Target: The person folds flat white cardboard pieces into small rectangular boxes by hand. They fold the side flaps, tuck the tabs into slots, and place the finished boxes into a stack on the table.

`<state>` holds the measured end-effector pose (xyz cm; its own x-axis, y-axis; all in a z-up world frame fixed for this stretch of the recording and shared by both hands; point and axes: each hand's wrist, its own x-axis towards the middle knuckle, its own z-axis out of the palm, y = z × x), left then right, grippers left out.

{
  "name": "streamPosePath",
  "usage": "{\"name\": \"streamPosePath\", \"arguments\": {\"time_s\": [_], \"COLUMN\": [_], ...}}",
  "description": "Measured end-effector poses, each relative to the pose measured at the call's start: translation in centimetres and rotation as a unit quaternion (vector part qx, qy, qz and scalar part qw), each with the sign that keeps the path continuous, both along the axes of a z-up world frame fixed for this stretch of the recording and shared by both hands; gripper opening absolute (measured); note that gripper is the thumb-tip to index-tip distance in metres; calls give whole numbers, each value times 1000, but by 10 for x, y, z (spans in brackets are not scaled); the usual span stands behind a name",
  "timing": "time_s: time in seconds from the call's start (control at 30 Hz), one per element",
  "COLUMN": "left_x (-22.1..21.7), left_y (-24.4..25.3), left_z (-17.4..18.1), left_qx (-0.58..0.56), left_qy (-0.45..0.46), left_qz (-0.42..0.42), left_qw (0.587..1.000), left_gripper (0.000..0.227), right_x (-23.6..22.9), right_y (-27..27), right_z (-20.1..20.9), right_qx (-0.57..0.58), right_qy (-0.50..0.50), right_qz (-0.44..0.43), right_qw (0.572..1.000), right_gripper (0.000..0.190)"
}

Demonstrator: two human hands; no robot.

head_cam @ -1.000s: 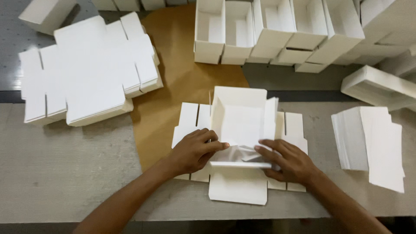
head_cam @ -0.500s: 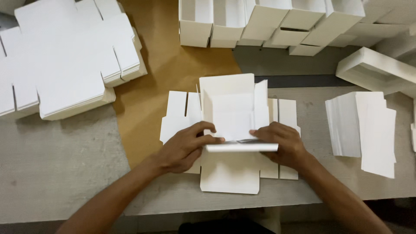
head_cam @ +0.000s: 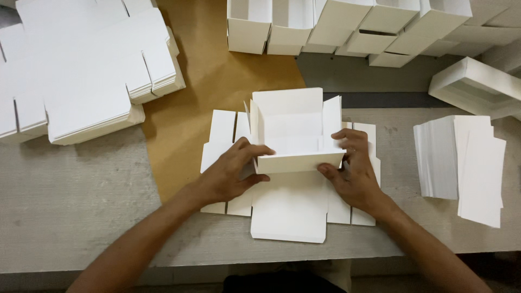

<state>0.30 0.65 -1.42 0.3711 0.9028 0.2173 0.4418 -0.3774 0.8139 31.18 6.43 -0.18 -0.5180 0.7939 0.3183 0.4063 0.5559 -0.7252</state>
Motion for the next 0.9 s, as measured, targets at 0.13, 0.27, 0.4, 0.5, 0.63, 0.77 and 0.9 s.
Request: {"name": "streamPosePath", "arguments": {"time_s": [0.13, 0.27, 0.4, 0.5, 0.63, 0.77, 0.9], "left_x": [-3, 0, 1, 6, 7, 11, 16], "left_y": [-1, -3, -2, -1, -1, -1, -9], "left_z": [9, 14, 16, 31, 34, 35, 35], "left_qx": [-45, -54, -67, -60, -63, -20, -19], "left_qy": [-23, 1, 10, 6, 13, 65, 51], "left_qz": [-9, -21, -15, -5, 4, 26, 27], "left_qw": [999, 998, 998, 998, 998, 997, 998], "left_gripper": [57, 60, 66, 67, 71, 77, 80], "right_x": [8, -3, -14, -12, -3, 6, 13], "right_y": [3, 0, 5, -1, -5, -7, -11], "right_z": [-14, -1, 8, 26, 8, 14, 6], "right_qx": [-10, -14, 5, 36, 57, 89, 202], "right_qy": [-86, -23, 102, 1, -99, -162, -116], "right_qz": [6, 41, 31, -14, -30, -19, -35], "right_qw": [996, 999, 994, 999, 993, 983, 972], "right_gripper": [26, 18, 54, 40, 24, 49, 41]}}
